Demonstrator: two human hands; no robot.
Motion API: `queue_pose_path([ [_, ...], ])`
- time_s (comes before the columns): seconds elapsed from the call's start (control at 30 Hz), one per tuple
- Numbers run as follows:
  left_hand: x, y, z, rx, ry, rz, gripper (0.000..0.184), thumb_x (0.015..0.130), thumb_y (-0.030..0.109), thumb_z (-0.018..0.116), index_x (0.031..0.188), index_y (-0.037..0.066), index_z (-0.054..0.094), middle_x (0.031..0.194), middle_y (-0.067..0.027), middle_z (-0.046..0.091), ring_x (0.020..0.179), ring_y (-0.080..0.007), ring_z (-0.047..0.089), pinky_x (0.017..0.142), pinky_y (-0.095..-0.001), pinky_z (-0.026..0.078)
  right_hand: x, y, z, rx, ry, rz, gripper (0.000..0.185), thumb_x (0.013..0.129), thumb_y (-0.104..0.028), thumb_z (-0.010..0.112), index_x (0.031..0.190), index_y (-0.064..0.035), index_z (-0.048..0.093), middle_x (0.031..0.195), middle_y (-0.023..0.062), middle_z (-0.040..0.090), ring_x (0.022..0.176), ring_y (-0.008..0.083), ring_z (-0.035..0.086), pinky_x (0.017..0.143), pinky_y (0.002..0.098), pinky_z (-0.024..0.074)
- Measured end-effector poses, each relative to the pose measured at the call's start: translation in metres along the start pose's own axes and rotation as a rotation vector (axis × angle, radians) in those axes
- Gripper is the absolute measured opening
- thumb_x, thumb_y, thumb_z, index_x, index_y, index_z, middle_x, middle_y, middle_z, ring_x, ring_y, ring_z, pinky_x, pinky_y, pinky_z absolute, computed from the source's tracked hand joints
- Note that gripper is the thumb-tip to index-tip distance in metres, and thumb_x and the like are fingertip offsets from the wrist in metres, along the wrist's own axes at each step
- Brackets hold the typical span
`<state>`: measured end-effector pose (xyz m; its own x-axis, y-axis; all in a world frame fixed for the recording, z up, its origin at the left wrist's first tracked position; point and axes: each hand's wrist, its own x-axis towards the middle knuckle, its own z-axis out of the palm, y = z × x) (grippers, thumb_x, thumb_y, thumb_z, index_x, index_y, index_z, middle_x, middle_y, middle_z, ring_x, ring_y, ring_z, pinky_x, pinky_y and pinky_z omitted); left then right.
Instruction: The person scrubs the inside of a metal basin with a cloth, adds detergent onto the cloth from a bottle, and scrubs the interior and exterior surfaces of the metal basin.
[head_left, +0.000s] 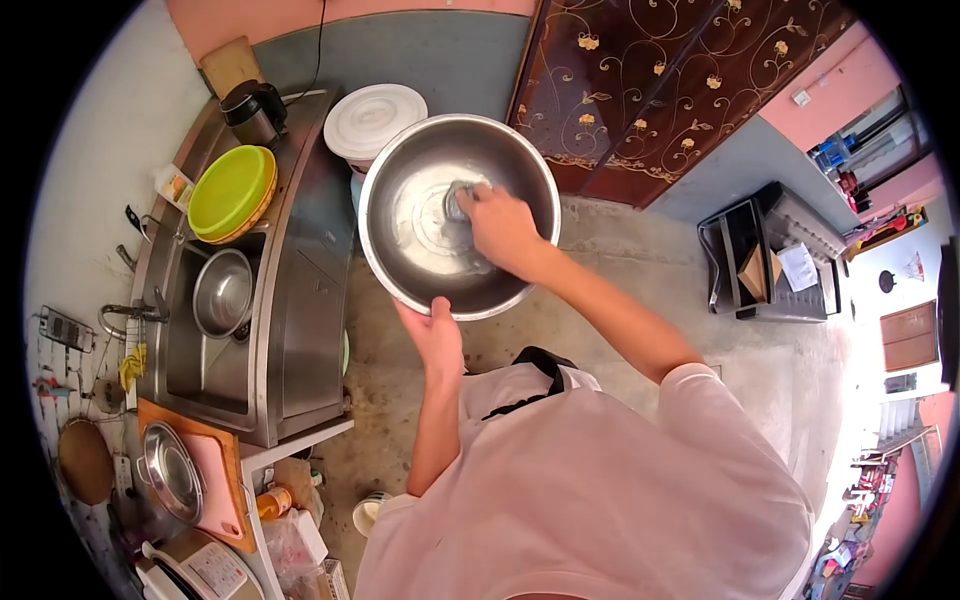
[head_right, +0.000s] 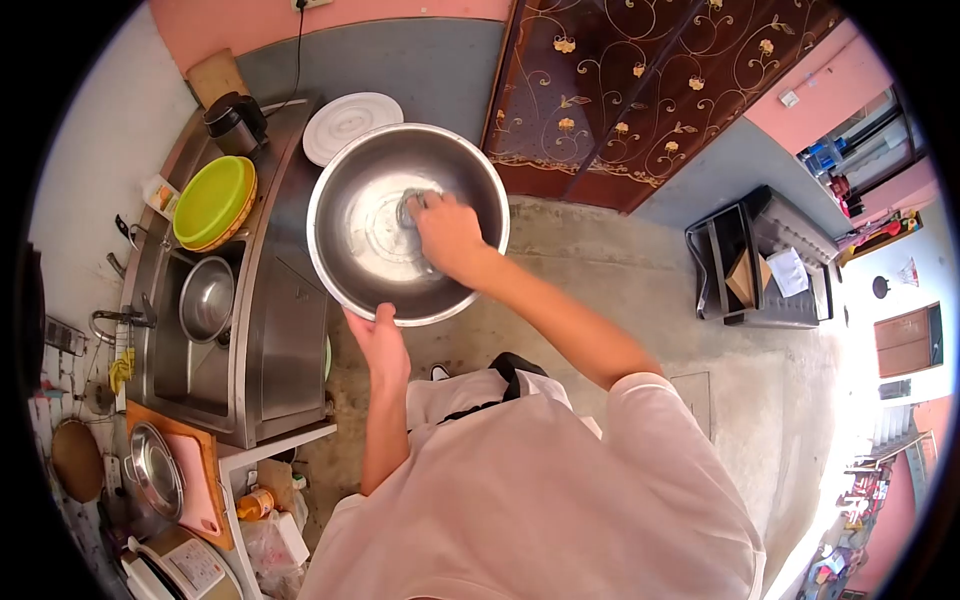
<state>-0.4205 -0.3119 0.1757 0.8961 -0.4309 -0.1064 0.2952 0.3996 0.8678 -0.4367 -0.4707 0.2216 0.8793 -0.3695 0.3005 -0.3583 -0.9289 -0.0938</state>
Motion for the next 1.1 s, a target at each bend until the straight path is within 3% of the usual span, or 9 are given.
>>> queue_pose_path([
  [0.27, -0.044, -0.008, 0.035, 0.141, 0.047, 0.182, 0.069, 0.074, -0.01, 0.043, 0.138, 0.005, 0.021, 0.131, -0.0091, 0.037, 0.114, -0.0171, 0.04, 0.095, -0.0248, 0.029, -0.063, 0.012, 0.004, 0.277, -0.002, 0.088, 0.04, 0.072, -0.002, 0.055, 0.112, -0.0048, 0.053, 0.094, 0.0137, 0.054, 0.086, 0.0309, 0.056, 0.069, 0.041, 0.05],
  [0.37, -0.067, -0.015, 0.044, 0.136, 0.053, 0.096, 0.069, 0.074, -0.01, 0.043, 0.138, 0.005, 0.02, 0.131, -0.009, 0.036, 0.114, -0.0173, 0.039, 0.096, -0.0245, 0.027, -0.073, 0.035, -0.007, 0.294, 0.137, 0.154, 0.043, 0.073, -0.004, 0.055, 0.116, -0.0077, 0.052, 0.095, 0.0139, 0.054, 0.088, 0.0318, 0.055, 0.069, 0.0407, 0.0499],
  [0.5, -0.092, -0.022, 0.042, 0.192, 0.02, 0.023, 0.068, 0.077, -0.006, 0.043, 0.139, 0.009, 0.019, 0.125, -0.0086, 0.041, 0.106, -0.018, 0.046, 0.088, -0.0302, 0.04, -0.101, 0.052, -0.023, 0.303, 0.113, 0.061, 0.041, 0.074, -0.004, 0.053, 0.115, -0.0036, 0.052, 0.094, 0.0145, 0.055, 0.089, 0.0321, 0.054, 0.069, 0.0395, 0.0501],
  [0.6, -0.113, -0.023, 0.05, 0.342, 0.011, 0.169, 0.065, 0.077, -0.006, 0.043, 0.137, 0.009, 0.021, 0.123, -0.0089, 0.042, 0.105, -0.0183, 0.046, 0.088, -0.0303, 0.039, -0.119, 0.049, -0.018, 0.228, 0.034, 0.083, 0.041, 0.073, -0.003, 0.053, 0.114, -0.0027, 0.053, 0.094, 0.0159, 0.055, 0.089, 0.0327, 0.055, 0.07, 0.0403, 0.0505],
  [0.73, -0.122, -0.021, 0.047, 0.176, 0.064, -0.014, 0.065, 0.076, -0.006, 0.043, 0.136, 0.007, 0.023, 0.125, -0.0078, 0.04, 0.108, -0.0169, 0.043, 0.09, -0.026, 0.035, -0.128, 0.061, -0.027, 0.222, 0.054, 0.128, 0.043, 0.071, -0.003, 0.055, 0.114, -0.0017, 0.052, 0.097, 0.0159, 0.055, 0.089, 0.0315, 0.056, 0.068, 0.0398, 0.0514],
  [0.8, -0.127, -0.025, 0.058, 0.331, 0.029, 0.194, 0.063, 0.077, -0.005, 0.043, 0.135, 0.009, 0.024, 0.122, -0.0074, 0.042, 0.103, -0.0154, 0.045, 0.083, -0.0279, 0.041, -0.139, 0.056, -0.026, 0.222, 0.052, 0.117, 0.044, 0.07, -0.003, 0.055, 0.114, -0.0028, 0.052, 0.098, 0.0157, 0.054, 0.089, 0.031, 0.055, 0.067, 0.0396, 0.0512],
  [0.9, -0.126, -0.016, 0.058, 0.221, 0.024, -0.014, 0.077, 0.073, -0.012, 0.041, 0.142, 0.005, 0.009, 0.14, -0.0113, 0.026, 0.123, -0.0187, 0.034, 0.099, -0.0248, 0.026, -0.153, 0.047, -0.037, 0.223, 0.0, -0.227, 0.036, 0.068, -0.001, 0.057, 0.104, -0.0004, 0.054, 0.095, 0.0143, 0.054, 0.086, 0.0288, 0.056, 0.066, 0.036, 0.0507],
  [1.0, -0.128, -0.018, 0.056, 0.195, -0.068, -0.093, 0.079, 0.074, -0.012, 0.041, 0.143, 0.006, 0.007, 0.141, -0.0107, 0.024, 0.124, -0.0185, 0.032, 0.099, -0.0246, 0.026, -0.134, 0.082, -0.043, -0.119, -0.027, 0.037, 0.033, 0.068, -0.005, 0.059, 0.099, 0.0043, 0.052, 0.092, 0.0145, 0.055, 0.089, 0.0264, 0.056, 0.068, 0.036, 0.0502],
  [1.1, -0.134, -0.035, 0.079, 0.267, -0.005, 0.168, 0.057, 0.075, -0.006, 0.043, 0.129, 0.008, 0.032, 0.112, -0.0054, 0.047, 0.095, -0.0119, 0.048, 0.074, -0.0256, 0.041, -0.16, 0.065, -0.034, -0.053, -0.046, -0.203, 0.038, 0.072, -0.013, 0.062, 0.103, 0.0053, 0.053, 0.094, 0.0167, 0.054, 0.091, 0.0273, 0.054, 0.07, 0.0346, 0.0483],
])
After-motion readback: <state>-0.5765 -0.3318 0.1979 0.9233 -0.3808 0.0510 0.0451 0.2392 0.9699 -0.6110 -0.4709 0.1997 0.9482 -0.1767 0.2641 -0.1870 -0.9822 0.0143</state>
